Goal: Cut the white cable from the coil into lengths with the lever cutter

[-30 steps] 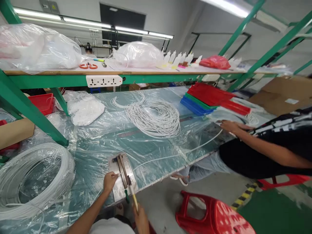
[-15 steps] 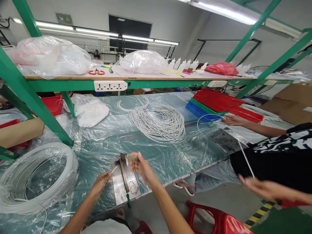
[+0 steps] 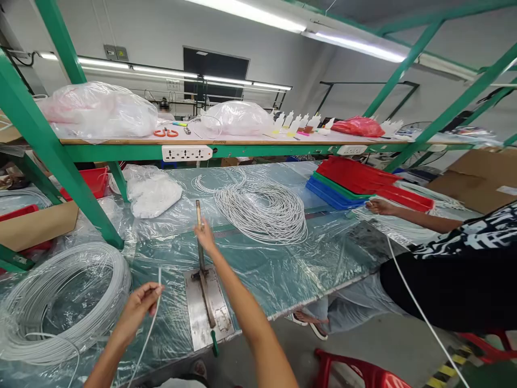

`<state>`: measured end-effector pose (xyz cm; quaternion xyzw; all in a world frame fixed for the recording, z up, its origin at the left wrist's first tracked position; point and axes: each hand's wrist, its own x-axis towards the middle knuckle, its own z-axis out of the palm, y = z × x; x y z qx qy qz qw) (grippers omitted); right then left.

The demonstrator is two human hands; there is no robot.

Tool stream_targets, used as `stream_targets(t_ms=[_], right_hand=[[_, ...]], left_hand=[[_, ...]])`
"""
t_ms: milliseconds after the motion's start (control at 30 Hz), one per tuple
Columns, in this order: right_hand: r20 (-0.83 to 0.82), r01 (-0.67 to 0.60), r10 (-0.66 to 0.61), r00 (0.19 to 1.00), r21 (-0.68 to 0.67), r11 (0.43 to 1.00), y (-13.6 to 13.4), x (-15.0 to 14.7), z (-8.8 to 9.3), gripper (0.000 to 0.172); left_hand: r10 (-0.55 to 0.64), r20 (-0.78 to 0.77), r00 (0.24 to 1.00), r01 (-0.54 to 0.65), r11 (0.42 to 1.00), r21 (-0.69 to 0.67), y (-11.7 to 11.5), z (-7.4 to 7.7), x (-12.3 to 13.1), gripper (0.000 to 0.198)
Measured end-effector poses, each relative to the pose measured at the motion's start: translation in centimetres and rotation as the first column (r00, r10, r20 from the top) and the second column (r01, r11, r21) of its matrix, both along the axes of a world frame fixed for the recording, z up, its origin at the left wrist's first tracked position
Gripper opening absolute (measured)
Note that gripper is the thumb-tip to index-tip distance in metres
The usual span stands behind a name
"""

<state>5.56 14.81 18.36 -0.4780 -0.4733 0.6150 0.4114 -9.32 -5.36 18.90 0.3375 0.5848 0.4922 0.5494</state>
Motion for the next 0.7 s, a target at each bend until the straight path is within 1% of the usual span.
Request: stream_targets(t_ms=[33, 67, 100, 133, 167, 200, 233, 267, 300, 333, 367, 400, 433, 467, 500, 533, 567, 600, 633, 667, 700], right_hand=[[0.001, -0.065, 0.065, 0.998, 0.005, 0.998, -2.3, 0.3, -0.6, 0.060], [-0.007, -0.188, 0.188, 0.982, -0.013, 0.982, -4.8, 0.6, -1.2, 0.062], [-0.027, -0.338, 0.337, 0.941, -0.048, 0.940, -7.6, 0.8, -1.9, 0.064], [-0.083, -0.556, 0.550, 0.831, -0.101, 0.825, -10.5, 0.9, -2.6, 0.070], [-0.155, -0.702, 0.685, 0.712, -0.141, 0.698, -13.3, 0.9, -3.2, 0.077], [-0.220, -0.782, 0.751, 0.623, -0.156, 0.603, -16.0, 0.7, -3.6, 0.082], [-0.267, -0.821, 0.777, 0.570, -0.156, 0.549, -18.4, 0.4, -3.9, 0.080], [-0.287, -0.819, 0.768, 0.572, -0.148, 0.555, -20.4, 0.1, -3.9, 0.070], [-0.283, -0.793, 0.744, 0.606, -0.135, 0.594, -22.0, -0.1, -3.7, 0.057], [-0.263, -0.752, 0.709, 0.654, -0.122, 0.648, -23.2, -0.3, -3.3, 0.049], [-0.239, -0.690, 0.655, 0.717, -0.109, 0.715, -23.8, -0.3, -2.9, 0.050], [-0.218, -0.613, 0.584, 0.782, -0.098, 0.784, -23.8, 0.1, -2.3, 0.053], [-0.204, -0.524, 0.500, 0.842, -0.087, 0.847, -23.4, 0.8, -1.8, 0.055], [-0.198, -0.418, 0.398, 0.896, -0.075, 0.905, -22.5, 1.8, -1.3, 0.056], [-0.203, -0.306, 0.287, 0.936, -0.069, 0.950, -21.3, 3.3, -0.8, 0.056], [-0.217, -0.196, 0.178, 0.960, -0.067, 0.978, -19.7, 5.1, -0.4, 0.055], [-0.231, -0.094, 0.076, 0.970, -0.070, 0.993, -17.9, 7.3, 0.0, 0.054], [-0.247, -0.005, -0.016, 0.969, -0.084, 0.996, -16.1, 9.8, 0.4, 0.052], [-0.256, 0.071, -0.095, 0.962, -0.099, 0.993, -14.3, 12.5, 0.7, 0.050], [-0.248, 0.150, -0.173, 0.953, -0.111, 0.982, -12.5, 15.3, 1.0, 0.049], [-0.215, 0.244, -0.265, 0.940, -0.122, 0.962, -11.0, 18.1, 1.3, 0.046]], left_hand=[[0.063, 0.025, 0.998, -0.064, 0.997, 0.031, 0.1, 0.5, -0.4, 0.049], [0.120, 0.061, 0.991, -0.124, 0.990, 0.061, 0.3, 1.0, -0.7, 0.048], [0.169, 0.104, 0.980, -0.178, 0.980, 0.086, 0.5, 1.5, -0.8, 0.047], [0.215, 0.147, 0.965, -0.232, 0.967, 0.105, 0.8, 2.0, -0.9, 0.047], [0.248, 0.193, 0.949, -0.274, 0.954, 0.122, 1.2, 2.4, -0.7, 0.046], [0.268, 0.239, 0.933, -0.306, 0.942, 0.136, 1.7, 2.7, -0.4, 0.046], [0.277, 0.284, 0.918, -0.326, 0.934, 0.144, 2.2, 3.0, 0.0, 0.045], [0.276, 0.323, 0.905, -0.336, 0.930, 0.147, 2.6, 3.2, 0.4, 0.044], [0.265, 0.353, 0.897, -0.334, 0.931, 0.147, 3.1, 3.3, 1.0, 0.044], [0.240, 0.370, 0.897, -0.313, 0.938, 0.149, 3.4, 3.3, 1.6, 0.044], [0.195, 0.370, 0.908, -0.266, 0.952, 0.153, 3.7, 3.2, 2.2, 0.045], [0.128, 0.351, 0.927, -0.194, 0.968, 0.158, 3.7, 3.1, 2.9, 0.047], [0.033, 0.315, 0.948, -0.088, 0.983, 0.162, 3.5, 2.8, 3.5, 0.051], [-0.092, 0.265, 0.960, 0.050, 0.986, 0.161, 3.1, 2.4, 4.1, 0.055], [-0.239, 0.209, 0.948, 0.211, 0.966, 0.148, 2.5, 1.8, 4.6, 0.057], [-0.394, 0.157, 0.906, 0.379, 0.918, 0.120, 1.7, 1.1, 5.1, 0.058], [-0.539, 0.113, 0.835, 0.532, 0.843, 0.084, 0.8, 0.2, 5.4, 0.058], [-0.661, 0.078, 0.747, 0.660, 0.750, 0.043, -0.2, -0.8, 5.6, 0.059], [-0.754, 0.053, 0.654, 0.755, 0.655, -0.002, -1.1, -1.9, 5.5, 0.061], [-0.818, 0.031, 0.574, 0.818, 0.573, -0.047, -2.0, -2.9, 5.2, 0.062], [-0.859, 0.007, 0.511, 0.856, 0.509, -0.089, -2.8, -3.9, 4.7, 0.063]])
